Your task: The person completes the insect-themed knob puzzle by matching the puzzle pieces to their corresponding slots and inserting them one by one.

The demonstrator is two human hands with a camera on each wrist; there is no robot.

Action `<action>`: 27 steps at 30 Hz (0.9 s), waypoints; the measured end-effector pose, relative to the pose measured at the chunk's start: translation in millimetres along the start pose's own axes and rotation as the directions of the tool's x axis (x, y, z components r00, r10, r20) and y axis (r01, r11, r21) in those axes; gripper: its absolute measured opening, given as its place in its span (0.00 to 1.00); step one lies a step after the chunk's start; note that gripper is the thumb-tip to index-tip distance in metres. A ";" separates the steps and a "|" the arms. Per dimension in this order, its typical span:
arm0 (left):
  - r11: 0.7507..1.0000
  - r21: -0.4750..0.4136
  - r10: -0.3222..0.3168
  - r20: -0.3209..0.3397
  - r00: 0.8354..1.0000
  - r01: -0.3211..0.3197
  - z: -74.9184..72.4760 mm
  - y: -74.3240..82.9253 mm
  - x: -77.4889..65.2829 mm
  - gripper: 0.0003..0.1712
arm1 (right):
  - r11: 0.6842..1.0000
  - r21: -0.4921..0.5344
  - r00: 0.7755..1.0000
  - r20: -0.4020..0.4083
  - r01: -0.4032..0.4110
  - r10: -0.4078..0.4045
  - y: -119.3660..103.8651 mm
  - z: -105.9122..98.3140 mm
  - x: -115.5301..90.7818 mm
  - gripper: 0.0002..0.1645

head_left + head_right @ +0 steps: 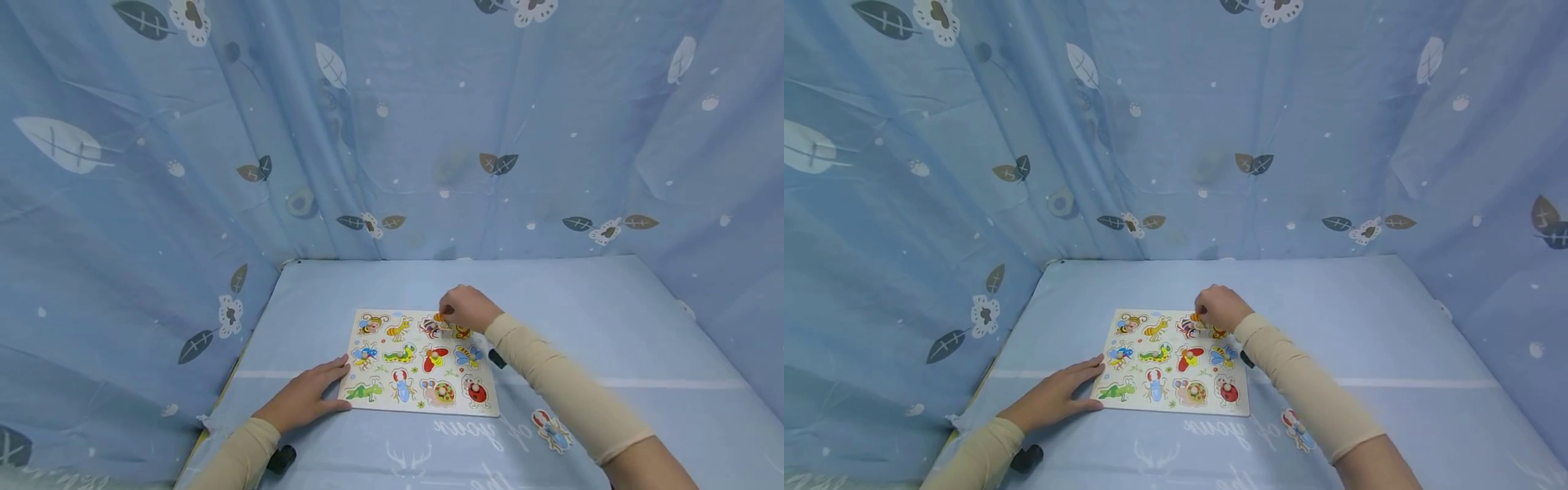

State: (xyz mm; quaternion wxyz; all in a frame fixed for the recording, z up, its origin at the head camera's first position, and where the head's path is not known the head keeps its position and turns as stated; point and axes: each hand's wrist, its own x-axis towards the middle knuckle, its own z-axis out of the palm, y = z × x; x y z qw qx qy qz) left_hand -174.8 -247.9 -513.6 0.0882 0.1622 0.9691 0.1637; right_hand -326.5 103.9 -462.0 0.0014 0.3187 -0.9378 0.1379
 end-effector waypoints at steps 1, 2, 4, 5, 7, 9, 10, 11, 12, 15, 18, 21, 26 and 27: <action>1.000 0.005 0.000 0.000 1.000 0.000 0.4 -0.2 0.0 0.50 | 1.000 -0.005 1.000 0.001 0.026 -0.026 -6.0 3.3 6.7 0.04; 1.000 0.007 0.001 -0.001 1.000 -0.001 0.9 -0.5 0.0 0.51 | 0.999 -0.009 0.999 0.001 0.049 -0.049 -11.7 6.6 12.9 0.04; 1.000 0.011 0.001 -0.005 1.000 -0.001 1.3 -0.9 0.0 0.51 | 0.997 -0.006 0.997 0.007 0.081 -0.081 -21.9 13.3 23.2 0.05; 1.000 0.012 -0.001 -0.007 1.000 0.001 1.4 -1.0 -0.1 0.50 | 0.996 -0.006 0.996 0.013 0.089 -0.089 -26.6 16.5 27.7 0.05; 1.000 0.011 -0.004 -0.009 1.000 0.005 1.0 -0.9 -0.1 0.50 | 0.995 0.001 0.995 0.026 0.097 -0.097 -34.9 23.1 35.0 0.05; 1.000 0.007 -0.007 -0.007 1.000 0.007 0.5 -0.2 -0.2 0.50 | 0.995 0.017 0.995 0.038 0.094 -0.095 -41.9 29.0 40.3 0.06; 1.000 0.005 -0.007 -0.005 1.000 0.007 0.3 0.2 -0.3 0.50 | 0.995 0.016 0.995 0.044 0.094 -0.095 -45.0 31.8 42.5 0.06; 1.000 0.001 -0.008 -0.003 1.000 0.008 0.0 0.8 -0.3 0.50 | 0.995 0.018 0.994 0.047 0.098 -0.098 -47.8 34.4 44.5 0.07; 1.000 -0.002 -0.009 0.000 1.000 0.009 0.0 1.2 -0.4 0.50 | 0.994 0.022 0.993 0.050 0.103 -0.104 -50.4 37.0 46.3 0.08; 1.000 -0.003 -0.015 0.007 1.000 0.015 -0.1 2.2 -0.5 0.50 | 0.993 0.001 0.991 0.059 0.118 -0.118 -56.4 43.8 51.3 0.08; 1.000 -0.006 -0.022 0.008 1.000 0.022 -0.7 2.8 -0.1 0.50 | 0.991 -0.014 0.990 0.057 0.130 -0.129 -60.7 48.3 54.8 0.07; 1.000 -0.008 -0.022 0.005 1.000 0.022 -0.8 2.3 0.4 0.50 | 0.991 -0.014 0.990 0.045 0.134 -0.133 -64.8 50.3 56.7 0.08; 1.000 0.002 -0.013 -0.004 1.000 0.013 0.5 -0.8 1.4 0.49 | 0.991 -0.002 0.991 0.036 0.132 -0.131 -70.9 52.1 59.6 0.10; 1.000 0.005 -0.011 -0.006 1.000 0.011 0.9 -1.6 1.6 0.49 | 0.992 -0.004 0.991 0.037 0.128 -0.128 -71.6 52.6 60.5 0.11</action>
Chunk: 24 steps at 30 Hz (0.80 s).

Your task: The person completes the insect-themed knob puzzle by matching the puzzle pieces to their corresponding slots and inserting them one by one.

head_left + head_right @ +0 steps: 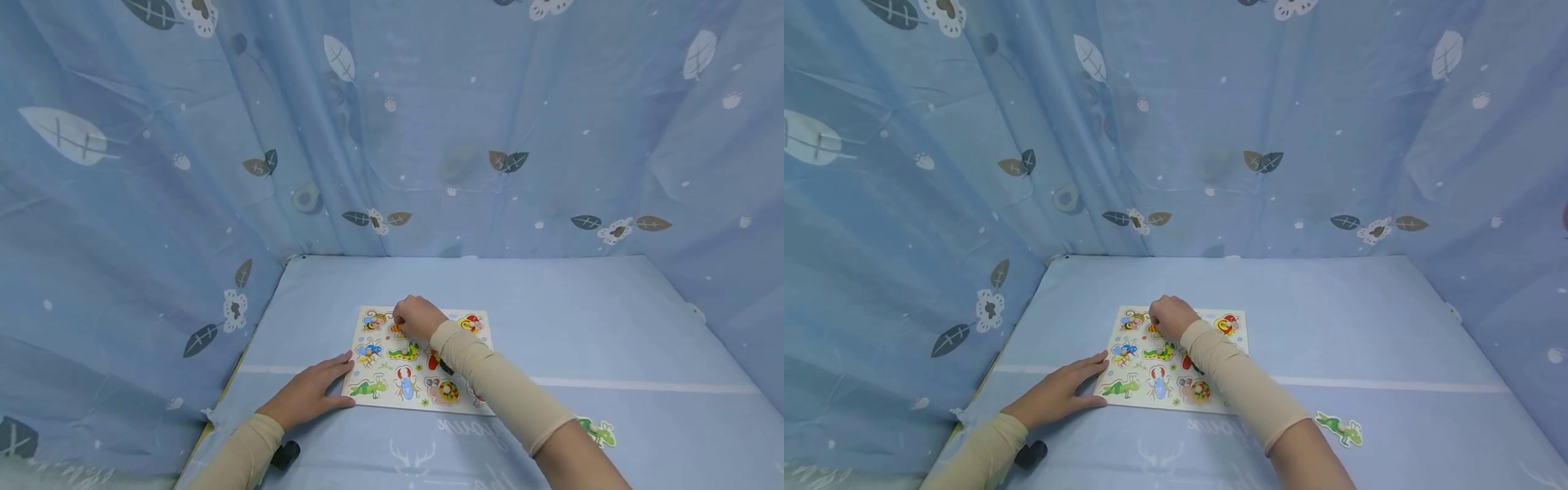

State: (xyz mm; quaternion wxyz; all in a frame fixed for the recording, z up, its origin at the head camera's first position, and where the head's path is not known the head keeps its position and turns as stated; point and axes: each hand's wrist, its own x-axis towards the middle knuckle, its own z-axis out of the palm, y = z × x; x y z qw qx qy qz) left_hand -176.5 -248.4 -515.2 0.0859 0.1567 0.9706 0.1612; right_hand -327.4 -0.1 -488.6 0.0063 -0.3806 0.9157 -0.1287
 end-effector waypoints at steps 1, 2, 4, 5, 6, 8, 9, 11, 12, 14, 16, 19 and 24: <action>1.000 0.005 0.002 -0.002 1.000 -0.002 -0.1 -0.4 0.4 0.49 | 1.000 -0.001 1.000 -0.001 -0.004 0.004 -0.5 0.1 0.5 0.11; 1.000 0.007 0.003 -0.003 1.000 -0.003 -0.2 -0.7 0.7 0.49 | 1.000 -0.004 1.000 -0.001 -0.009 0.009 -0.9 0.3 1.0 0.11; 1.000 0.006 0.001 -0.004 1.000 -0.001 -0.3 -1.4 1.2 0.49 | 1.000 0.000 1.000 -0.002 -0.019 0.019 -1.6 -0.1 1.5 0.11; 1.000 0.006 0.000 -0.003 1.000 0.000 -0.4 -1.7 1.2 0.49 | 1.000 0.004 1.000 0.000 -0.023 0.023 -2.2 -0.5 1.6 0.12; 1.000 0.001 -0.001 -0.001 1.000 0.001 -0.5 -1.8 1.1 0.49 | 1.000 0.010 1.000 0.002 -0.026 0.026 -2.5 -0.6 1.7 0.13; 1.000 -0.008 -0.002 0.004 1.000 0.002 -0.4 -2.0 0.8 0.49 | 0.999 0.020 1.000 0.006 -0.028 0.028 -3.2 -0.5 1.6 0.14; 1.000 -0.012 -0.002 0.006 1.000 0.002 -0.4 -1.9 0.6 0.49 | 0.999 0.025 1.000 0.009 -0.028 0.028 -3.3 -0.2 1.4 0.15; 1.000 -0.013 -0.003 0.006 1.000 0.003 -0.2 -1.6 0.1 0.49 | 0.999 0.025 1.000 0.011 -0.023 0.023 -3.0 1.0 1.2 0.16; 1.000 -0.013 -0.004 0.005 1.000 0.004 0.0 -1.4 -0.1 0.49 | 1.000 0.021 1.000 0.009 -0.020 0.020 -2.4 1.6 1.0 0.15; 1.000 -0.011 -0.005 0.000 1.000 0.005 0.5 -1.0 -0.5 0.49 | 1.000 0.016 1.000 0.007 -0.013 0.013 -0.8 2.1 -0.1 0.14; 1.000 -0.009 -0.006 -0.004 1.000 0.006 1.1 -0.8 -0.9 0.49 | 1.000 0.024 1.000 0.014 -0.020 0.020 1.1 0.4 -2.8 0.10; 1.000 -0.006 -0.003 -0.007 1.000 0.002 1.8 -0.7 -1.6 0.50 | 0.997 0.063 0.999 0.022 -0.046 0.045 5.5 -7.3 -10.9 0.05; 1.000 0.006 0.009 -0.015 1.000 -0.009 1.8 -1.1 -1.5 0.50 | 0.987 0.135 0.996 0.027 -0.087 0.084 20.4 -27.8 -34.3 0.09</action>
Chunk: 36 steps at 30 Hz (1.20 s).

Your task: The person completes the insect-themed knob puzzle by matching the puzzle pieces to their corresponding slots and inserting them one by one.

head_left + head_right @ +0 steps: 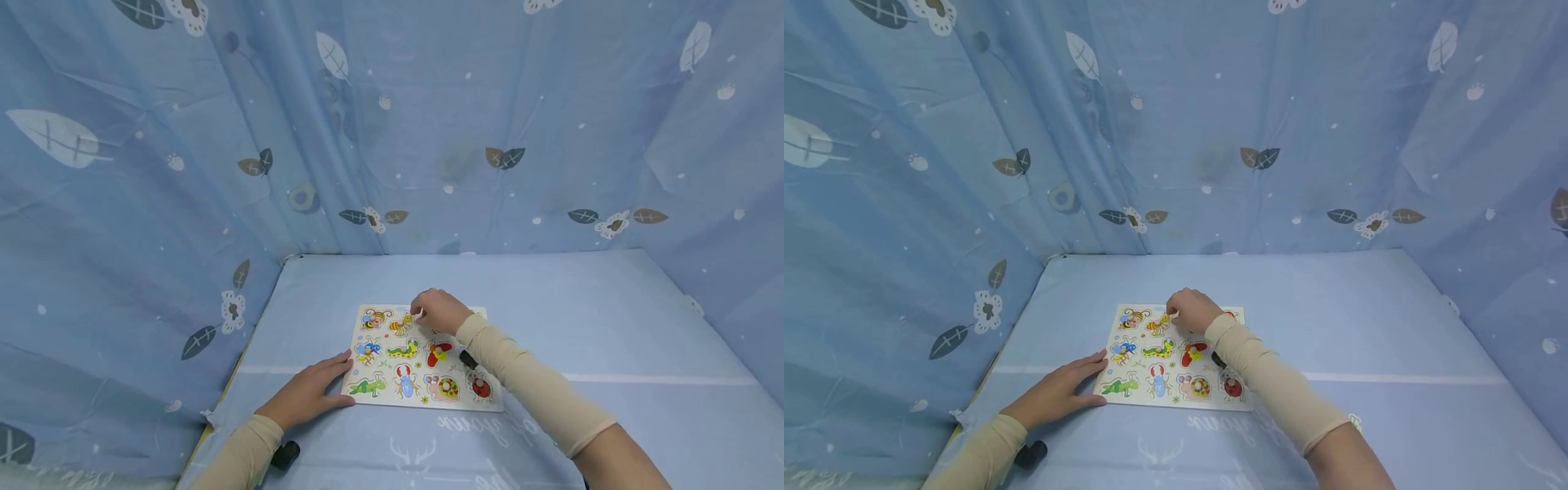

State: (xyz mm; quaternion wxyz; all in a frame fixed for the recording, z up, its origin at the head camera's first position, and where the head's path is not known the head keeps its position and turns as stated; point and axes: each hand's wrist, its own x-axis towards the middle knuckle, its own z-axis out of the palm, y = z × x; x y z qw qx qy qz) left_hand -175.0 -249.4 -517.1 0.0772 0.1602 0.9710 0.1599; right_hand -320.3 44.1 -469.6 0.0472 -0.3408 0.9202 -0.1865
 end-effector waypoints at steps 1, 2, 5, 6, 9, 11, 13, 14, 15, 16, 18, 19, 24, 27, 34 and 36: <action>1.000 0.004 0.003 -0.002 1.000 -0.003 0.0 0.2 0.5 0.50 | 1.000 0.009 1.000 0.005 -0.017 0.017 4.0 -4.7 -5.9 0.09; 1.000 0.009 0.004 -0.003 1.000 -0.004 0.1 0.4 1.0 0.50 | 0.999 0.019 1.000 0.008 -0.029 0.029 8.8 -8.9 -12.3 0.08; 1.000 0.014 0.001 -0.001 1.000 -0.001 0.1 1.5 2.2 0.50 | 0.996 0.033 0.996 0.033 -0.080 0.079 24.3 -19.0 -33.1 0.07; 1.000 0.015 0.001 -0.001 1.000 -0.001 0.2 1.8 2.3 0.50 | 0.995 0.032 0.995 0.039 -0.090 0.088 29.9 -21.5 -40.9 0.07; 1.000 0.014 -0.003 0.002 1.000 0.002 0.4 3.0 2.3 0.49 | 0.994 0.020 0.993 0.057 -0.109 0.108 46.4 -27.5 -66.2 0.08; 1.000 0.013 -0.005 0.002 1.000 0.005 0.4 3.6 1.8 0.49 | 0.991 0.009 0.990 0.063 -0.131 0.130 56.0 -30.9 -84.8 0.08; 1.000 0.009 -0.009 0.003 1.000 0.009 0.3 4.1 1.3 0.49 | 0.986 0.011 0.984 0.072 -0.164 0.163 64.2 -33.9 -105.3 0.08; 1.000 0.005 -0.011 0.004 1.000 0.011 0.1 4.4 1.0 0.49 | 0.984 0.014 0.981 0.073 -0.179 0.177 68.1 -34.9 -116.4 0.07; 1.000 0.003 -0.013 0.004 1.000 0.013 -0.2 4.7 0.8 0.49 | 0.982 0.021 0.980 0.073 -0.186 0.184 71.9 -35.7 -127.9 0.07; 1.000 0.000 -0.015 0.005 1.000 0.015 -0.5 4.9 0.5 0.49 | 0.982 0.027 0.980 0.070 -0.189 0.187 75.3 -36.0 -140.1 0.07; 1.000 -0.008 -0.019 0.007 1.000 0.019 -1.4 5.1 -0.1 0.49 | 0.982 0.043 0.981 0.063 -0.185 0.182 80.0 -37.0 -165.4 0.07; 1.000 -0.012 -0.019 0.008 1.000 0.019 -2.0 5.2 -0.4 0.49 | 0.983 0.052 0.983 0.060 -0.178 0.175 81.4 -37.3 -177.8 0.07; 1.000 -0.014 -0.021 0.007 1.000 0.022 -3.0 4.0 -2.2 0.48 | 0.986 0.101 0.991 0.051 -0.132 0.128 80.2 -35.6 -231.1 0.08; 1.000 -0.006 -0.024 0.004 1.000 0.024 -3.0 3.3 -2.5 0.49 | 0.980 0.158 0.991 0.079 -0.124 0.112 76.9 -31.8 -252.1 0.07; 1.000 -0.012 -0.011 -0.003 1.000 0.011 -2.9 4.7 -1.6 0.48 | 0.978 0.207 0.999 0.040 -0.004 -0.005 75.2 -17.0 -271.4 0.08; 1.000 -0.016 -0.001 0.001 1.000 0.001 -2.2 4.8 -1.4 0.48 | 0.980 0.195 0.999 0.012 0.029 -0.032 75.5 -13.6 -273.2 0.10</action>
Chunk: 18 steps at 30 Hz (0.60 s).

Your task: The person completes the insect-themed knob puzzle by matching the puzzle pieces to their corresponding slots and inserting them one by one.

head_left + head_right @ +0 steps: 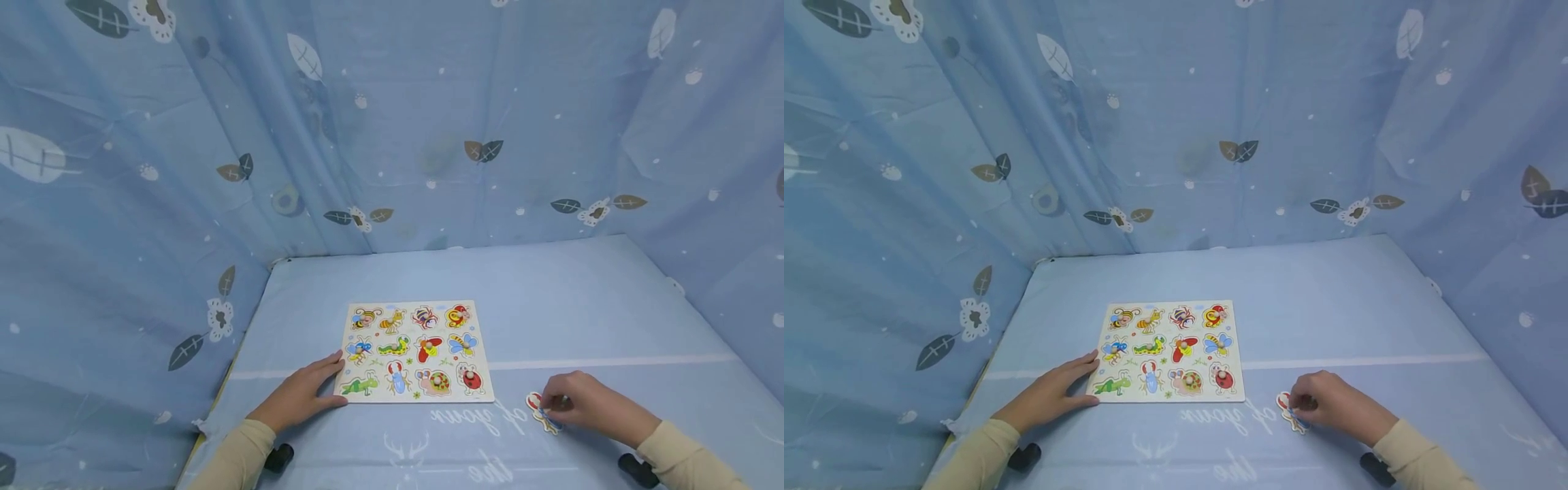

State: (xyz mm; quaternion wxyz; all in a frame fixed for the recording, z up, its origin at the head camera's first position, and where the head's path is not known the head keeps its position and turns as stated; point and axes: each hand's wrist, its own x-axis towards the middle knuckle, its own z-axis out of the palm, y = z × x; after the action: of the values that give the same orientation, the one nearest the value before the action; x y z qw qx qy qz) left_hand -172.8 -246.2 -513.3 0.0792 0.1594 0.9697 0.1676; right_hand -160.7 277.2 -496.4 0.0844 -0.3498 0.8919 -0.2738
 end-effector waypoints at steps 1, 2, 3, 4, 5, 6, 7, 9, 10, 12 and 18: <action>1.000 -0.003 0.003 0.001 1.000 -0.003 0.4 -0.5 -0.2 0.48 | 1.000 -0.008 1.000 -0.006 0.009 -0.009 0.2 1.2 0.2 0.11; 1.000 -0.005 0.006 0.002 1.000 -0.006 0.8 -1.0 -0.4 0.48 | 1.000 -0.018 1.000 -0.012 0.013 -0.014 0.3 2.2 0.5 0.12; 1.000 -0.006 0.009 0.002 1.000 -0.009 1.0 -1.6 -0.6 0.48 | 1.000 -0.026 1.000 -0.017 0.013 -0.013 0.3 3.0 0.5 0.13; 1.000 -0.005 0.010 0.002 1.000 -0.010 1.3 -2.1 -0.7 0.48 | 0.999 -0.034 1.000 -0.018 0.009 -0.010 0.3 3.6 0.8 0.14; 1.000 -0.003 0.013 0.001 1.000 -0.013 1.4 -2.6 -0.6 0.48 | 0.999 -0.036 1.000 -0.017 0.002 -0.003 0.3 4.0 1.0 0.15; 1.000 -0.006 0.015 0.000 1.000 -0.015 1.4 -2.9 -0.6 0.48 | 0.999 -0.038 1.000 -0.017 0.003 -0.004 0.2 4.2 1.2 0.15; 1.000 -0.007 0.016 -0.002 1.000 -0.016 1.3 -3.0 -0.6 0.48 | 0.999 -0.037 1.000 -0.015 0.002 -0.003 0.1 4.3 1.4 0.15; 1.000 -0.007 0.019 -0.005 1.000 -0.019 1.0 -3.1 -0.7 0.48 | 0.999 -0.040 1.000 -0.014 0.004 -0.004 0.0 4.6 1.7 0.15; 1.000 -0.005 0.020 -0.005 1.000 -0.020 0.9 -3.0 -0.8 0.48 | 0.999 -0.039 1.000 -0.012 0.004 -0.004 0.0 4.6 1.9 0.15; 1.000 -0.001 0.024 -0.008 1.000 -0.024 0.8 -3.1 -0.8 0.48 | 0.999 -0.041 1.000 -0.011 0.006 -0.007 -0.2 4.8 2.5 0.15; 1.000 0.010 0.029 -0.018 0.999 -0.029 1.6 -4.0 -0.2 0.48 | 0.998 -0.070 1.000 0.008 0.000 0.000 -6.8 3.7 17.4 0.14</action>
State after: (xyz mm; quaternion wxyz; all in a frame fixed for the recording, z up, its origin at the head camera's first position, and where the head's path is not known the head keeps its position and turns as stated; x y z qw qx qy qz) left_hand -173.3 -249.4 -516.2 0.0672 0.1722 0.9687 0.1656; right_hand -168.4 259.8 -495.0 0.0758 -0.3538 0.9005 -0.2412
